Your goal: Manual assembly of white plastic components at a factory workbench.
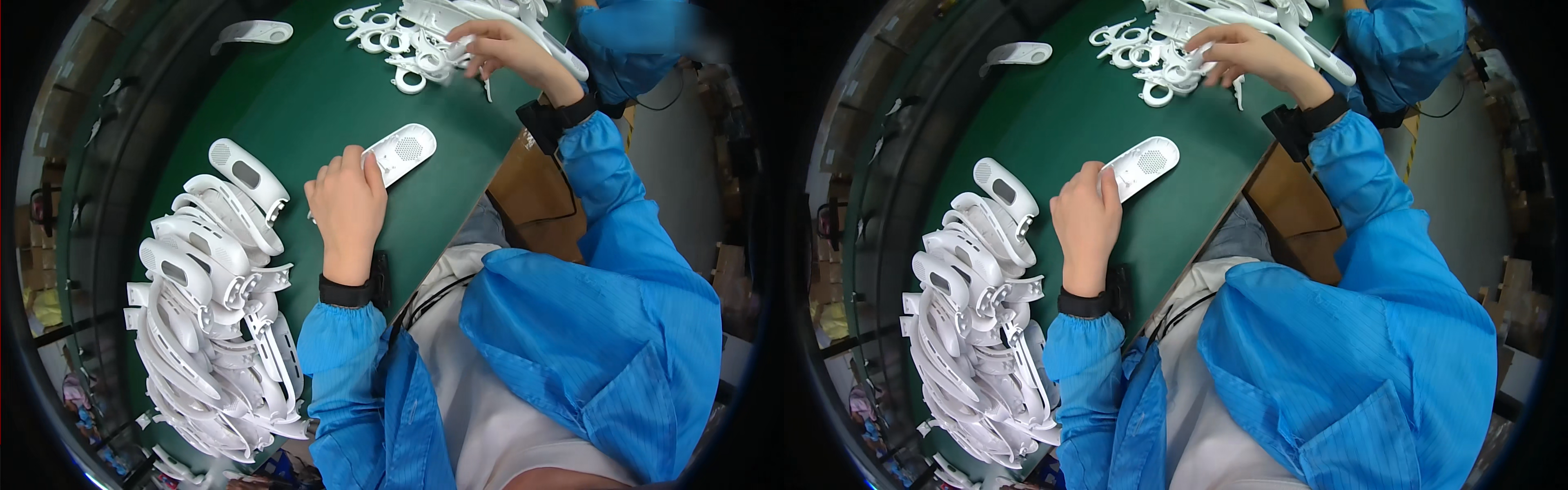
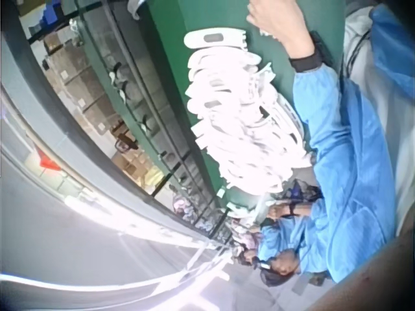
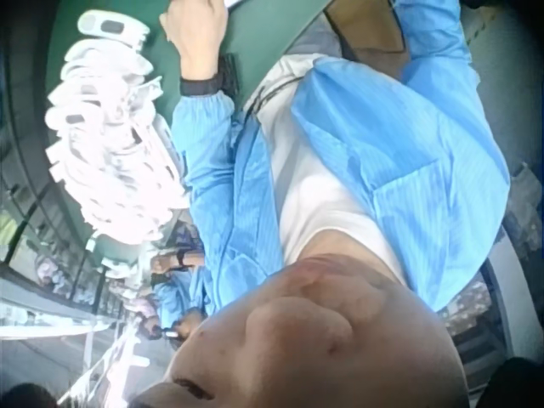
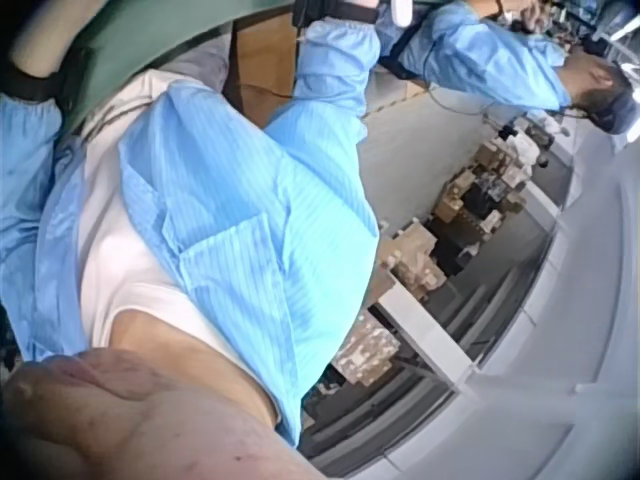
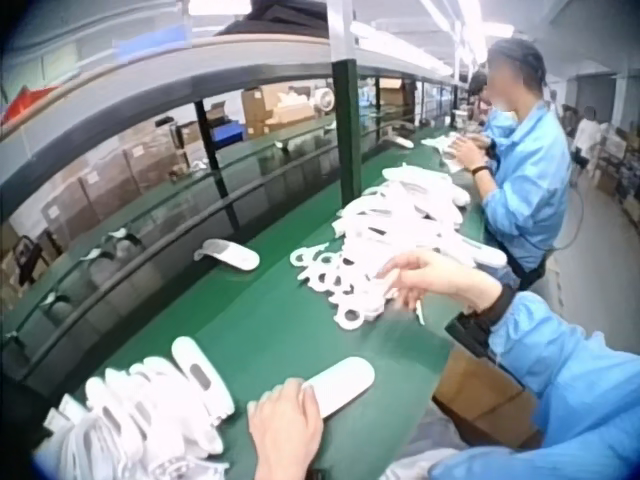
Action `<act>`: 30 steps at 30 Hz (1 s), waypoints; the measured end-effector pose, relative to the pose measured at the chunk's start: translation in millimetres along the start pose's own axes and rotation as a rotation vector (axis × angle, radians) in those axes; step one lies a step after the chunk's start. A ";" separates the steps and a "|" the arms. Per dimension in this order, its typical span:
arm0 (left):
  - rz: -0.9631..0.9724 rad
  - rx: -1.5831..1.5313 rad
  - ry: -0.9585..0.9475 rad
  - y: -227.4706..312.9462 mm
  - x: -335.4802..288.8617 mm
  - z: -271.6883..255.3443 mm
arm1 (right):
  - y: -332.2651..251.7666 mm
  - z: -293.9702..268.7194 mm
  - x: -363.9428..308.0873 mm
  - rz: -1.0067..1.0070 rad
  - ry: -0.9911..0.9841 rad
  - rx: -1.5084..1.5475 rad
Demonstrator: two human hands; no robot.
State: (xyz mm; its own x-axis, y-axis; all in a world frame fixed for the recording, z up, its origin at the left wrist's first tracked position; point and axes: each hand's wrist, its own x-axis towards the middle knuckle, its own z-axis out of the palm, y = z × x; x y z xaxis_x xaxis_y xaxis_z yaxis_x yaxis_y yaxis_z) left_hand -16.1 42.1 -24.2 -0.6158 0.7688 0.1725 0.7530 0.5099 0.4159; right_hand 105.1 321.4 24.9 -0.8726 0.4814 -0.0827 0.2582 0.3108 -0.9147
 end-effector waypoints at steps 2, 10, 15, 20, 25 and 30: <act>0.044 0.060 -0.002 2.3 2.1 2.1 | 6.7 11.5 -11.2 -0.031 -0.146 0.060; 0.053 -0.249 0.051 26.8 21.1 5.7 | 20.7 61.0 -7.7 0.072 -0.368 -0.031; 0.156 -0.101 -0.071 24.7 20.8 9.1 | 12.5 84.1 -7.1 -0.003 -0.413 0.007; 0.137 -0.198 -0.082 17.6 20.9 9.1 | 4.8 73.3 -8.9 -0.211 -0.378 -0.204; 0.135 -0.145 -0.075 24.1 21.4 9.1 | 33.3 75.4 2.2 -0.465 -0.337 -0.370; 0.190 -0.119 -0.014 27.1 20.2 14.8 | 31.7 76.0 8.8 -0.527 -0.452 -0.311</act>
State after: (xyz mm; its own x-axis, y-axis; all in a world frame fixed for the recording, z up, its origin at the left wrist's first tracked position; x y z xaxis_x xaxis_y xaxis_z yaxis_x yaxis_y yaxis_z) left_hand -4.7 77.1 -22.7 -0.4617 0.8524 0.2453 0.8218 0.3069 0.4800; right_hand 74.0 273.2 -34.9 -0.9804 -0.1566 0.1194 -0.1936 0.6555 -0.7300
